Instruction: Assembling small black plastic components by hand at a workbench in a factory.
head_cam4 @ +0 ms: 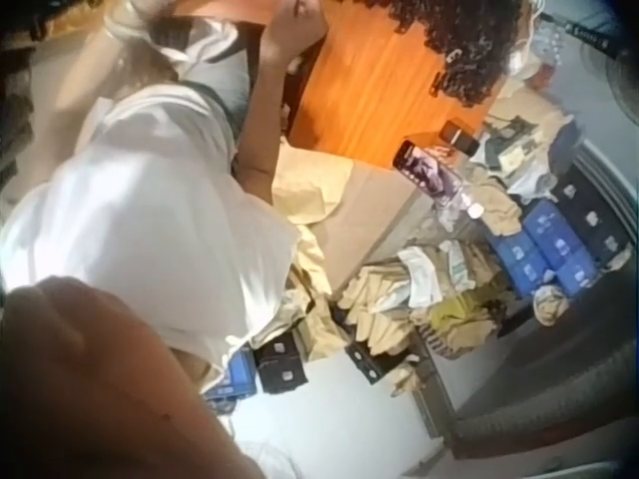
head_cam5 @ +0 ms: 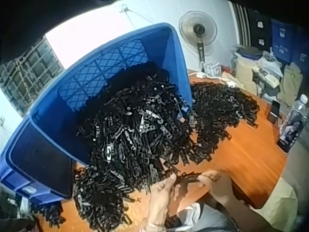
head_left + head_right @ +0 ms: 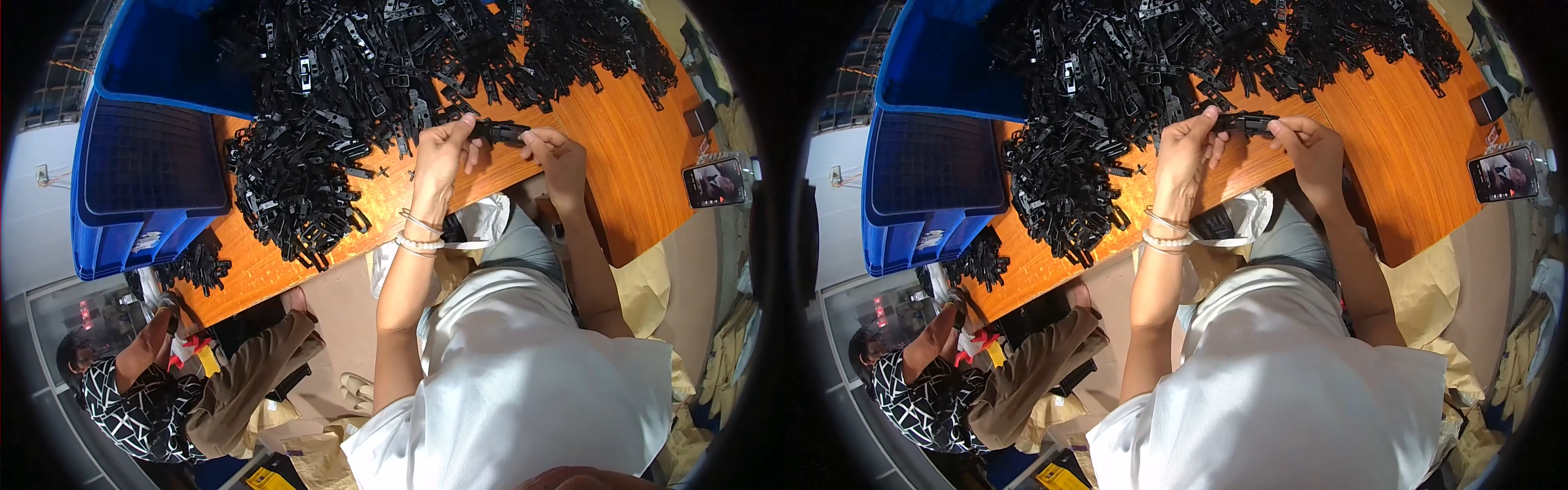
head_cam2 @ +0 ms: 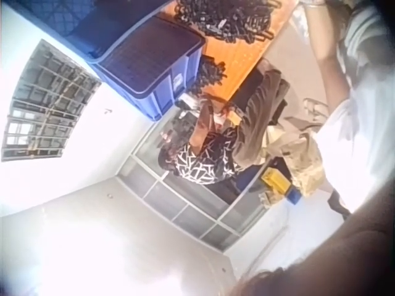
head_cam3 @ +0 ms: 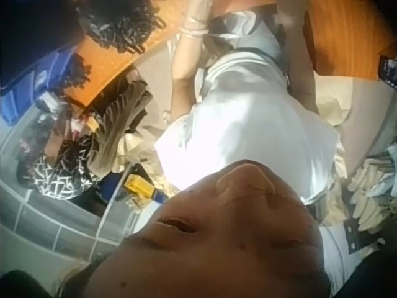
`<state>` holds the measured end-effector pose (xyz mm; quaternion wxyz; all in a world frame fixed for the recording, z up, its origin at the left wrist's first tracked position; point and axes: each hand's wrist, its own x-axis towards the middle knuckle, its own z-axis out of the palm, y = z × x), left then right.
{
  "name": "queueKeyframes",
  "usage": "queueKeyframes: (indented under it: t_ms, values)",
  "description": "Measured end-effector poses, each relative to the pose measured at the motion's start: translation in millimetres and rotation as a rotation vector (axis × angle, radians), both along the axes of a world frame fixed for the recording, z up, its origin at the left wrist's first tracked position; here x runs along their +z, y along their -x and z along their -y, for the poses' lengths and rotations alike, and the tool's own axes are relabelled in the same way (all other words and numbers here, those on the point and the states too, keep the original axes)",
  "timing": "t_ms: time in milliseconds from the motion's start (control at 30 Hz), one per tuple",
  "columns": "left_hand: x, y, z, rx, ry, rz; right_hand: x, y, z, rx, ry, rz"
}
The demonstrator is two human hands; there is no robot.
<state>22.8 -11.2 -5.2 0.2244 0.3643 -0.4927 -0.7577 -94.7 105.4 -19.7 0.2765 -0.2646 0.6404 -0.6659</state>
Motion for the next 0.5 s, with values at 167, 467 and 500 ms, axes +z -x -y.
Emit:
queueKeyframes:
  t_ms: [167, 467, 500]
  values:
    - [1.2, 4.4, -9.1, 0.022, -0.001, 0.077, 4.3, -3.3, 0.5, 0.036, -0.039, 0.077]
    - [8.3, 8.6, -26.0, -0.134, 0.071, 0.009, -8.4, -3.6, -4.4, 0.072, -0.012, 0.076]
    - [8.9, 9.8, -26.2, -0.123, 0.058, -0.02, -10.3, -1.8, -3.8, 0.069, -0.01, 0.075]
